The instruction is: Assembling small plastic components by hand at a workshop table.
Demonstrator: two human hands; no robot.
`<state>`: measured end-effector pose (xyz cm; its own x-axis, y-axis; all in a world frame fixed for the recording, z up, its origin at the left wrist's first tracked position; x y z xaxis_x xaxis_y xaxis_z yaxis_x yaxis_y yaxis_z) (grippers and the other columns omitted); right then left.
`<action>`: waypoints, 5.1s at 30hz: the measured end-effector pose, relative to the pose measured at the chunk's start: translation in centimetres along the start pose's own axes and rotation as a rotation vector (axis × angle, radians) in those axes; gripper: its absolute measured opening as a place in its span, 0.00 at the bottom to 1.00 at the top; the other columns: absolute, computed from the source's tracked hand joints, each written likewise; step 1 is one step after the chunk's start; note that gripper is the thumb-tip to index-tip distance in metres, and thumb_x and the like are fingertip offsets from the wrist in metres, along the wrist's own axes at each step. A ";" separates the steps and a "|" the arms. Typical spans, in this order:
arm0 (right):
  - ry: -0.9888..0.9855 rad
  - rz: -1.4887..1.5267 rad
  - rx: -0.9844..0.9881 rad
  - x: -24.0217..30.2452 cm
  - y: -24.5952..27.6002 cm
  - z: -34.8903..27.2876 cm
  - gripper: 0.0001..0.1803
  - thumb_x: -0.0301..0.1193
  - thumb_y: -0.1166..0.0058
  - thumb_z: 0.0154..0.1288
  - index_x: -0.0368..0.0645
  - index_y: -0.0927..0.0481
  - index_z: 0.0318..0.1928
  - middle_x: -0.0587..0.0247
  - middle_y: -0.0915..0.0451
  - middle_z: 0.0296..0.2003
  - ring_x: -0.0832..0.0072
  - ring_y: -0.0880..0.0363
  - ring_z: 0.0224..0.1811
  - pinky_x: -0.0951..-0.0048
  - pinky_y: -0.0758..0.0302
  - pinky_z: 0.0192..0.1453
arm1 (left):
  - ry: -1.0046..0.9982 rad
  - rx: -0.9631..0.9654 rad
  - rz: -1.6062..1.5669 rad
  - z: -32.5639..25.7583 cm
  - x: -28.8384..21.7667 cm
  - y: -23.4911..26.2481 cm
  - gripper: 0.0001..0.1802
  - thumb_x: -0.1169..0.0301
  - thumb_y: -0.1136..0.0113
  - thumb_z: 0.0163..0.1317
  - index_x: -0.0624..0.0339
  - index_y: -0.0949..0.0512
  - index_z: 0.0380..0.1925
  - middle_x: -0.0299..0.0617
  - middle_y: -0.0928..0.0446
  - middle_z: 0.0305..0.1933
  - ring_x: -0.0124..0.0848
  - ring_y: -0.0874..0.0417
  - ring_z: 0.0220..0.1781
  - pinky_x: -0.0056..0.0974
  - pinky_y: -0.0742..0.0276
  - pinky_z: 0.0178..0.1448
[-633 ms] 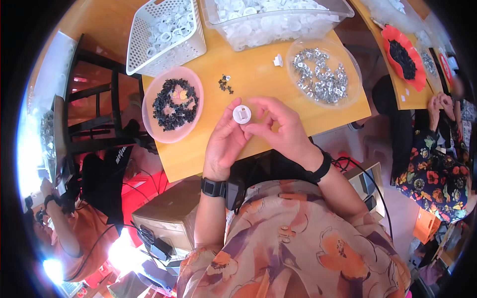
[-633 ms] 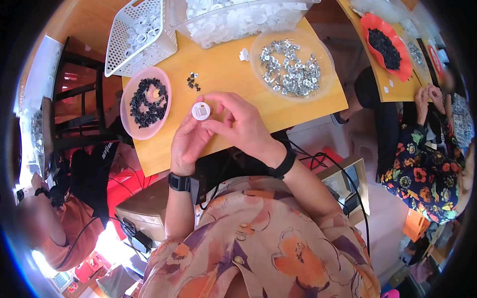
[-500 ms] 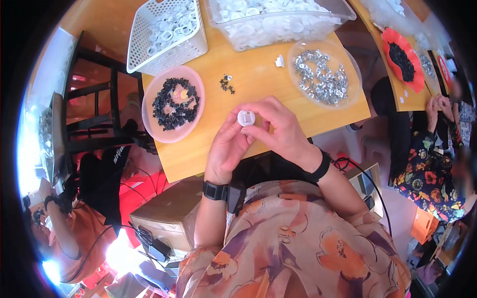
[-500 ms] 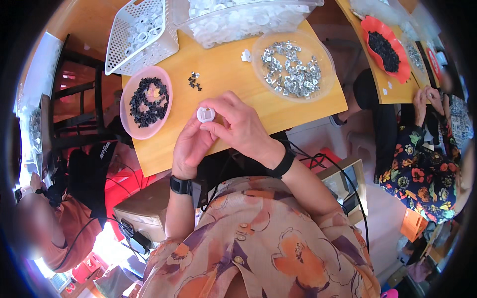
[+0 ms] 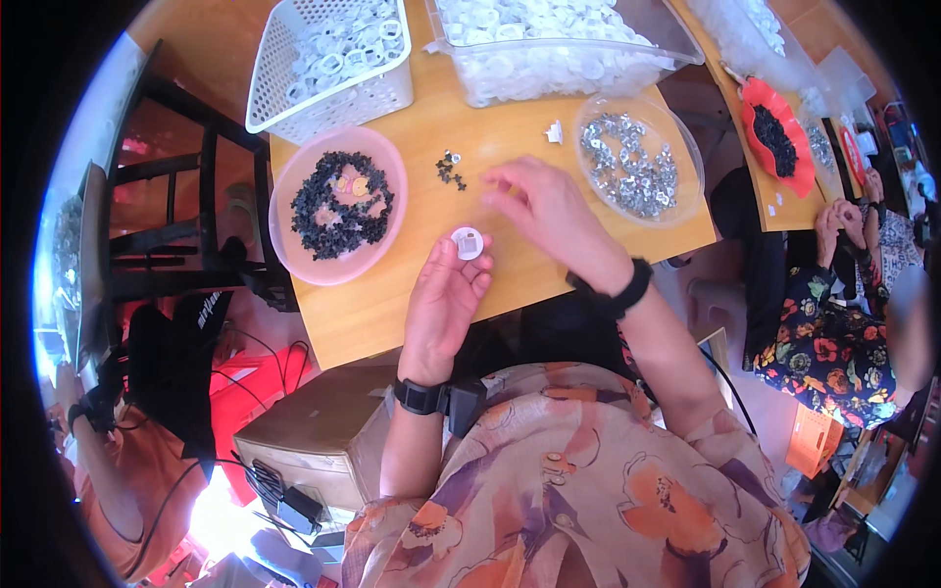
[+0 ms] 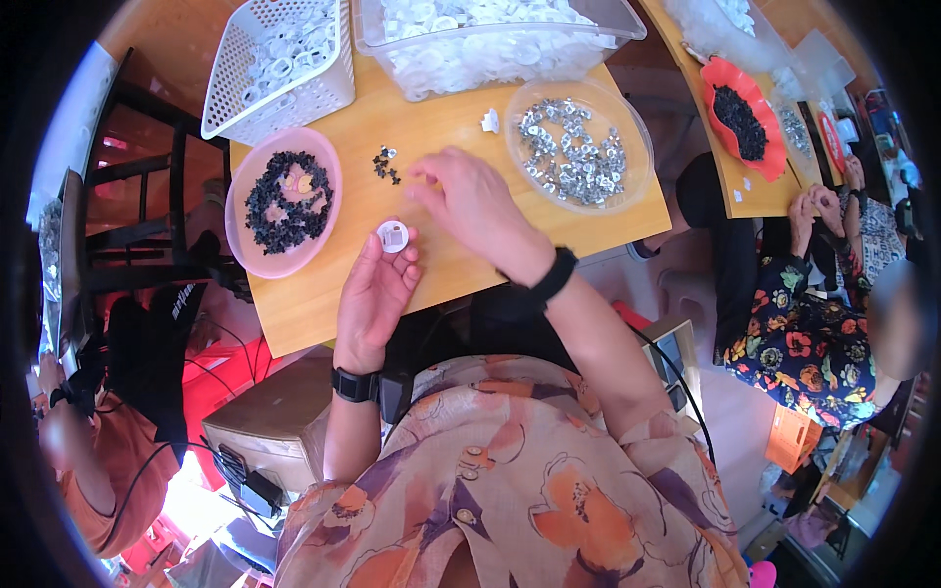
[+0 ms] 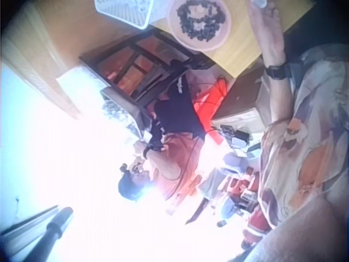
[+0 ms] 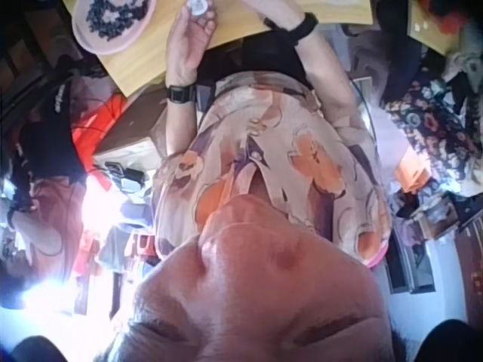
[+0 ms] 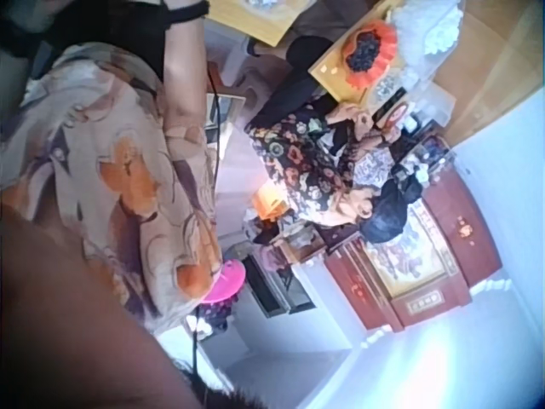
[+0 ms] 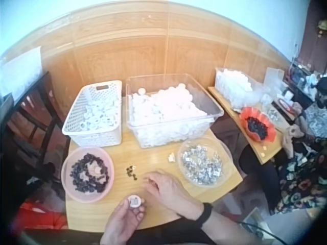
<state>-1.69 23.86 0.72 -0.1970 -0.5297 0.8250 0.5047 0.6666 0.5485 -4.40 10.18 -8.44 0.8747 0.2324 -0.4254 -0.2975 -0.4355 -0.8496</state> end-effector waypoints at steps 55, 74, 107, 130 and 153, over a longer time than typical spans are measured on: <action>-0.126 0.437 0.059 -1.5 -1.8 -1.7 0.06 0.27 0.42 0.59 0.36 0.19 0.33 0.63 0.18 0.27 0.79 0.21 0.26 0.76 0.25 0.33 | -0.317 -0.251 0.337 0.9 -2.0 -1.2 0.06 0.69 0.44 0.68 0.59 0.26 0.38 0.37 0.24 0.35 0.22 0.26 0.33 0.27 0.29 0.40; 0.089 0.165 -0.155 0.7 -0.2 -4.6 0.04 0.23 0.45 0.61 0.37 0.27 0.33 0.57 0.26 0.28 0.65 0.24 0.27 0.70 0.28 0.31 | -0.174 -0.145 0.108 1.0 -0.2 -1.8 0.23 0.62 0.60 0.74 0.66 0.36 0.62 0.44 0.27 0.54 0.32 0.26 0.54 0.38 0.30 0.59; 0.476 -0.187 -0.044 3.3 0.5 -5.0 0.06 0.27 0.51 0.58 0.47 0.24 0.37 0.67 0.28 0.31 0.68 0.26 0.31 0.70 0.33 0.36 | -0.136 -0.203 0.360 0.8 0.0 -1.7 0.24 0.60 0.55 0.73 0.65 0.33 0.61 0.40 0.23 0.52 0.27 0.21 0.52 0.33 0.23 0.57; -0.357 0.894 -0.127 -4.5 -3.7 -5.1 0.06 0.24 0.44 0.62 0.33 0.25 0.35 0.62 0.19 0.26 0.81 0.21 0.24 0.79 0.24 0.28 | -0.210 -0.202 0.362 0.8 0.0 -3.4 0.25 0.62 0.61 0.74 0.65 0.38 0.65 0.45 0.30 0.61 0.30 0.26 0.58 0.35 0.31 0.61; -0.306 0.824 -0.199 -3.7 -3.9 -5.2 0.08 0.24 0.42 0.59 0.34 0.26 0.34 0.61 0.19 0.28 0.79 0.20 0.28 0.78 0.22 0.33 | -0.237 -0.146 0.112 1.0 0.3 -2.8 0.27 0.71 0.56 0.70 0.59 0.46 0.68 0.48 0.39 0.69 0.40 0.36 0.68 0.46 0.40 0.72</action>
<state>1.45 20.44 -5.18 0.0903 0.2577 0.9620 0.7153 0.6553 -0.2426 -3.66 12.34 -6.48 0.7207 0.3651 -0.5894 -0.3138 -0.5864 -0.7468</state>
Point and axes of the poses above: each hand's wrist, its own z-axis towards the middle knuckle, its own y-axis out of the back of the hand, x = y × z, the point moved 10 cm from there along z, towards the middle knuckle
